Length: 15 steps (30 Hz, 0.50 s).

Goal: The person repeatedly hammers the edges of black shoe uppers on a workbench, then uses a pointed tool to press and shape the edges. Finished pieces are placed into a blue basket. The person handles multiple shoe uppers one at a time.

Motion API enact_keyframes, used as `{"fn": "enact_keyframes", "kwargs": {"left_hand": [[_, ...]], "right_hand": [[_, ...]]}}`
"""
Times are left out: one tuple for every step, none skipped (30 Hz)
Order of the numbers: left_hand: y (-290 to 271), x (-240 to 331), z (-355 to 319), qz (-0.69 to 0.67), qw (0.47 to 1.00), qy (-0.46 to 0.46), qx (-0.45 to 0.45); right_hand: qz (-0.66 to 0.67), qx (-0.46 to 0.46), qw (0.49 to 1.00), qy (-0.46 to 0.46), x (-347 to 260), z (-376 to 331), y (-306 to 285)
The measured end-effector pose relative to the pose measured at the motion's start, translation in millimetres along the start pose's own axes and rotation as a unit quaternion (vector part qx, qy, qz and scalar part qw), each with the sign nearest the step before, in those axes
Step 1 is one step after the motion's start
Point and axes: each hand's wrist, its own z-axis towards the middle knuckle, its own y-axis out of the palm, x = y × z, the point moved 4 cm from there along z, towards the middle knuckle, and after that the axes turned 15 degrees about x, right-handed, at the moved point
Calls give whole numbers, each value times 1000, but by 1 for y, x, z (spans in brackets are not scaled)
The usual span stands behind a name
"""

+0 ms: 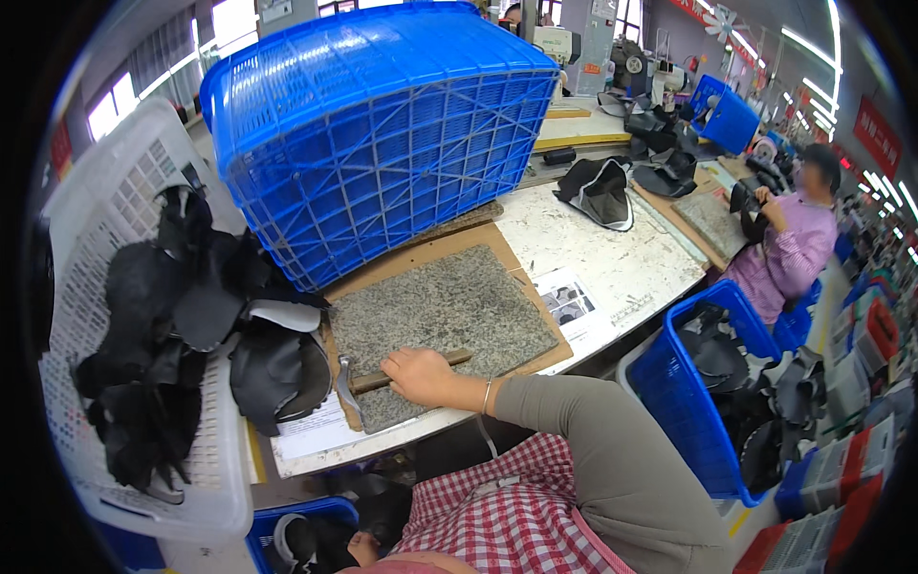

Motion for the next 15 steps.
{"fn": "enact_keyframes", "kwargs": {"left_hand": [[-12, 30, -20, -15, 999, -1, 29], [-20, 62, -41, -29, 998, -5, 57], [-36, 101, -74, 64, 993, 100, 12], [-46, 139, -93, 88, 985, 149, 17], [-62, 171, -110, 85, 991, 99, 29], [-77, 203, -124, 81, 995, 49, 42], [-94, 237, -134, 121, 990, 46, 61], [-108, 269, -142, 161, 983, 44, 80], [-120, 305, -143, 260, 959, 61, 91], [-128, 340, -147, 358, 925, 76, 101], [-125, 376, -152, 384, 913, 127, 61], [-117, 413, -160, 409, 895, 175, 19], [-103, 450, -173, 360, 901, 242, 25], [-83, 489, -188, 308, 901, 305, 29], [-58, 525, -201, 331, 890, 313, 20]], "right_hand": [[-1, -15, 1000, 3, 2, -2, 3], [1, -6, 1000, -1, 3, -4, 4], [2, -7, 1000, -3, 4, -4, 6], [9, 2, 1000, -3, 4, -4, 6], [12, 6, 1000, -1, 5, -3, 6], [7, -17, 1000, 10, 7, -3, 6], [22, -10, 1000, 14, 7, -2, 2], [27, -27, 999, 27, 9, -4, -1], [39, -28, 998, 35, 11, -6, -8], [44, -61, 995, 64, 15, -10, -14], [55, -78, 992, 87, 19, -17, -23], [65, -94, 987, 110, 25, -25, -34], [65, -86, 985, 135, 33, -34, -48], [63, -79, 982, 159, 42, -45, -63], [54, -88, 977, 187, 51, -57, -77]]}}
